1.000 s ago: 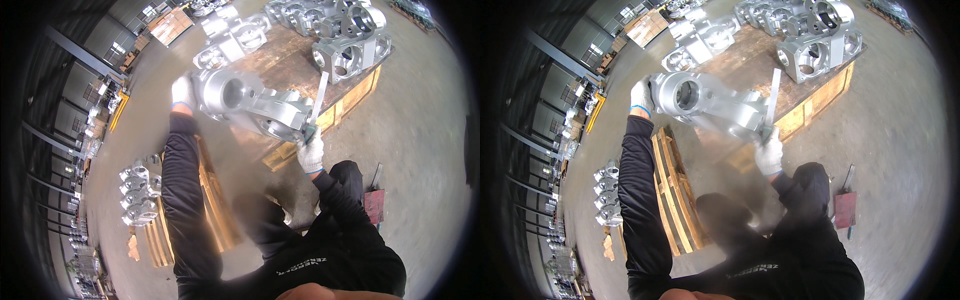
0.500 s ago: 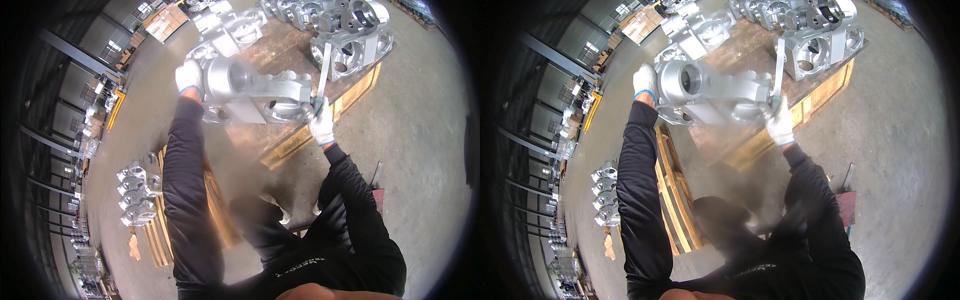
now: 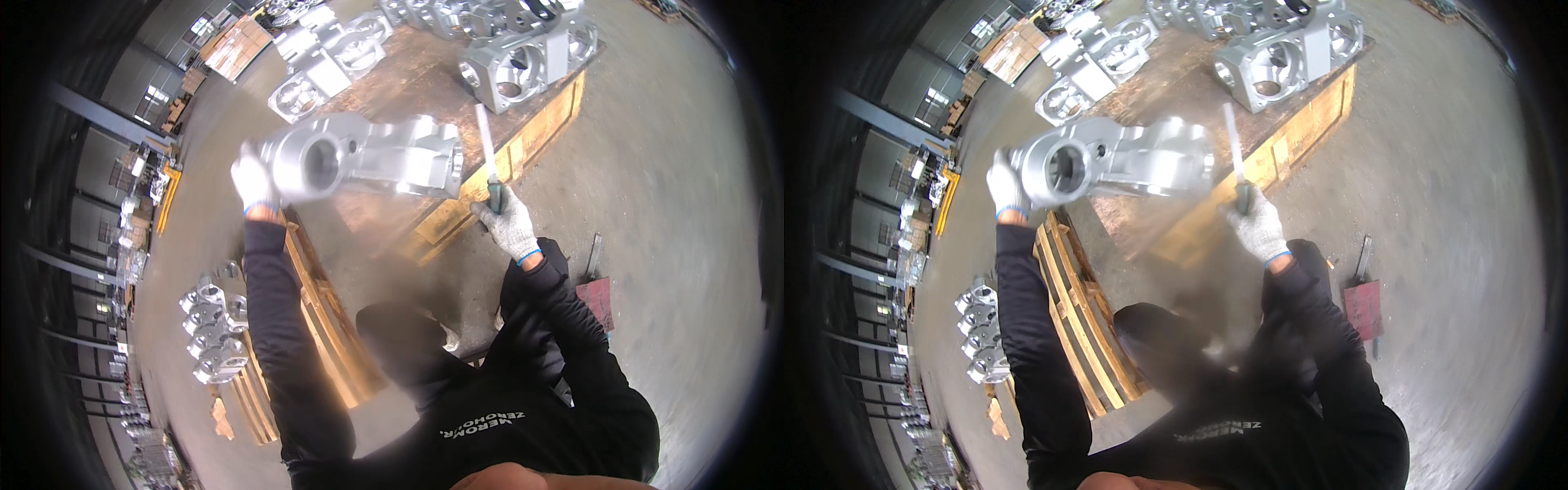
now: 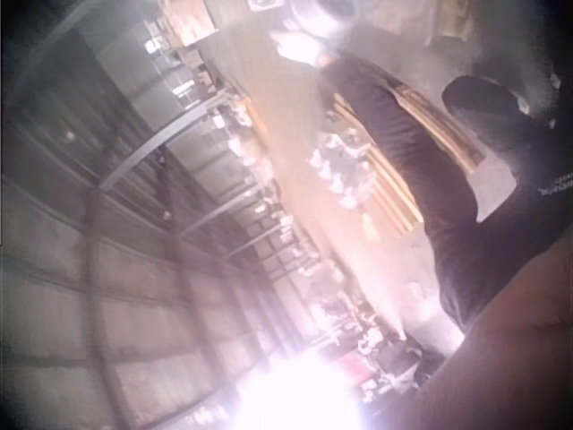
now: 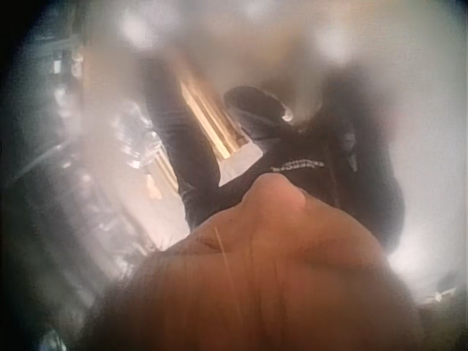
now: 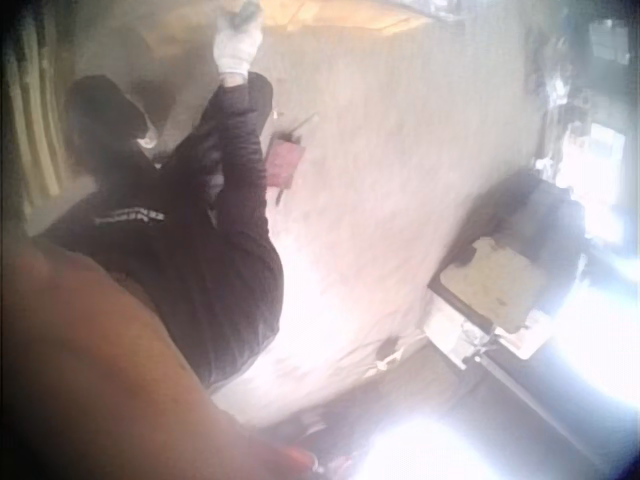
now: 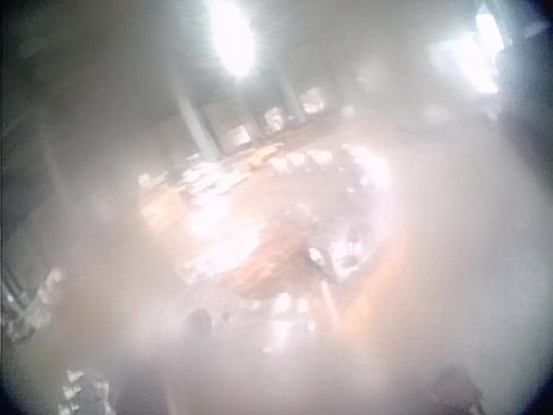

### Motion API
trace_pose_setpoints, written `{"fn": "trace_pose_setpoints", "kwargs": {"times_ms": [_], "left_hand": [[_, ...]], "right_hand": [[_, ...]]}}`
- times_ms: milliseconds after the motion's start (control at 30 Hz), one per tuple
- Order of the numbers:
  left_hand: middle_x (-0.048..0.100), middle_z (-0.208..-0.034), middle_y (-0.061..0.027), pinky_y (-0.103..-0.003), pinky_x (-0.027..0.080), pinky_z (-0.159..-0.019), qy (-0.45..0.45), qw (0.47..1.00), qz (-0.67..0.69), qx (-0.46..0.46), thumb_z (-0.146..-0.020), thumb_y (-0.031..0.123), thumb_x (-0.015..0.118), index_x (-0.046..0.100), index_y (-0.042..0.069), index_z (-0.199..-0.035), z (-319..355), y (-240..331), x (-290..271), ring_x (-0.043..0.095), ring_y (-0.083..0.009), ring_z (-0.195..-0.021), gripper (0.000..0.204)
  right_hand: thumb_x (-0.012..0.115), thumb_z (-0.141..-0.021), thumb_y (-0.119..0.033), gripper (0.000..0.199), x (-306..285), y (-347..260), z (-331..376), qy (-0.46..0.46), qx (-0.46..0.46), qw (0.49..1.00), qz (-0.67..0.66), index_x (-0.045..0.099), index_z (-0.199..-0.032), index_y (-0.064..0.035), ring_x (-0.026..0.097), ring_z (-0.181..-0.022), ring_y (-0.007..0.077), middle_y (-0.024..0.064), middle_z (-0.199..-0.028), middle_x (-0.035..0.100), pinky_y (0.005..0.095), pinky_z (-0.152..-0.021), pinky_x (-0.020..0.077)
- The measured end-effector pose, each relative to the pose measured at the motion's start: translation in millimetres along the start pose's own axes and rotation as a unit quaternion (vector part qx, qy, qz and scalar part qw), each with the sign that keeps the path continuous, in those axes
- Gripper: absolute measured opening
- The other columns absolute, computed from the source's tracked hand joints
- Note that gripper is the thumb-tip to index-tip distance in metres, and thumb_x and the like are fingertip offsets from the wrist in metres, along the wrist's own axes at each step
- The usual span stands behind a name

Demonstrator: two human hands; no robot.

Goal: The person deburrs and smooths the edges of a large aluminum casting using a hand file and a sanding block. They repeatedly reposition the part on a wooden pallet, work on multiple edges and faces, and then place the finished part onto a stack of similar castings.

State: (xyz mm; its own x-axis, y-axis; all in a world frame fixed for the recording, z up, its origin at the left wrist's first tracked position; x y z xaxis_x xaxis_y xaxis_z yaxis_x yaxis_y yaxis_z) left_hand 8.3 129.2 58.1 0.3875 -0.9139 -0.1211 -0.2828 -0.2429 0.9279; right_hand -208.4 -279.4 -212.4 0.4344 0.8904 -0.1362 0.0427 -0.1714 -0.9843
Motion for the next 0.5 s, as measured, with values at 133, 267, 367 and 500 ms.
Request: {"fn": "trace_pose_setpoints", "kwargs": {"times_ms": [133,267,367,500], "left_hand": [[0.066,-0.08,-0.0061,-0.036,0.056,-0.069,0.032,0.998,0.047,-0.039,-0.108,0.033,0.048,0.066,0.0,-0.088,39.1,-20.1,-48.4,0.065,-0.0185,-0.072,0.042],[0.068,-0.1,-0.0051,-0.036,0.059,-0.079,0.08,0.99,0.083,-0.08,-0.111,0.036,0.045,0.065,0.002,-0.109,88.7,-42.9,-95.1,0.068,-0.0184,-0.088,0.04],[0.07,-0.12,-0.0091,-0.041,0.059,-0.094,0.072,0.979,0.149,-0.121,-0.11,0.039,0.047,0.065,0.001,-0.131,120.4,-57.5,-111.1,0.07,-0.0258,-0.108,0.047],[0.067,-0.134,-0.0195,-0.05,0.053,-0.11,0.099,0.943,0.237,-0.213,-0.103,0.037,0.047,0.058,-0.004,-0.141,181.7,-98.0,-123.9,0.065,-0.0362,-0.126,0.057]], "right_hand": [[0.061,-0.106,-0.01,0.056,-0.8,-0.5,2.7,-0.043,-0.065,0.994,-0.081,0.043,-0.159,-0.0046,0.064,-0.073,0.0108,0.0017,-0.106,0.069,0.0291,-0.067,0.0547],[0.056,-0.11,-0.012,0.052,-1.2,-8.3,30.2,-0.115,-0.03,0.971,-0.206,0.044,-0.161,-0.0059,0.054,-0.065,0.0068,-0.0024,-0.108,0.065,0.0247,-0.061,0.0503],[0.054,-0.112,-0.016,0.048,-11.7,-23.1,71.2,-0.129,0.024,0.968,-0.213,0.047,-0.159,-0.0064,0.052,-0.065,0.0038,-0.0028,-0.1,0.061,0.023,-0.059,0.0492],[0.05,-0.111,-0.011,0.045,-13.7,-65.5,86.5,-0.142,-0.038,0.982,-0.121,0.051,-0.156,-0.0042,0.058,-0.069,0.0065,0.0083,-0.094,0.065,0.0263,-0.063,0.0525]]}}
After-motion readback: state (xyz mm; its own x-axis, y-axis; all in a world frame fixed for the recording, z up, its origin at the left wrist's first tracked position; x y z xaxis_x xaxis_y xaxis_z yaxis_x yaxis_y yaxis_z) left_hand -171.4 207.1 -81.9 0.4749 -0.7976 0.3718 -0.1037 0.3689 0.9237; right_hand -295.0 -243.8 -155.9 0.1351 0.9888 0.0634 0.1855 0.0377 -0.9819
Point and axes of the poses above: each hand's wrist, its own z-axis away from the middle knuckle, its own x-axis out of the palm, y = z × x, the point moved 9 cm from there along -z, towards the middle knuckle
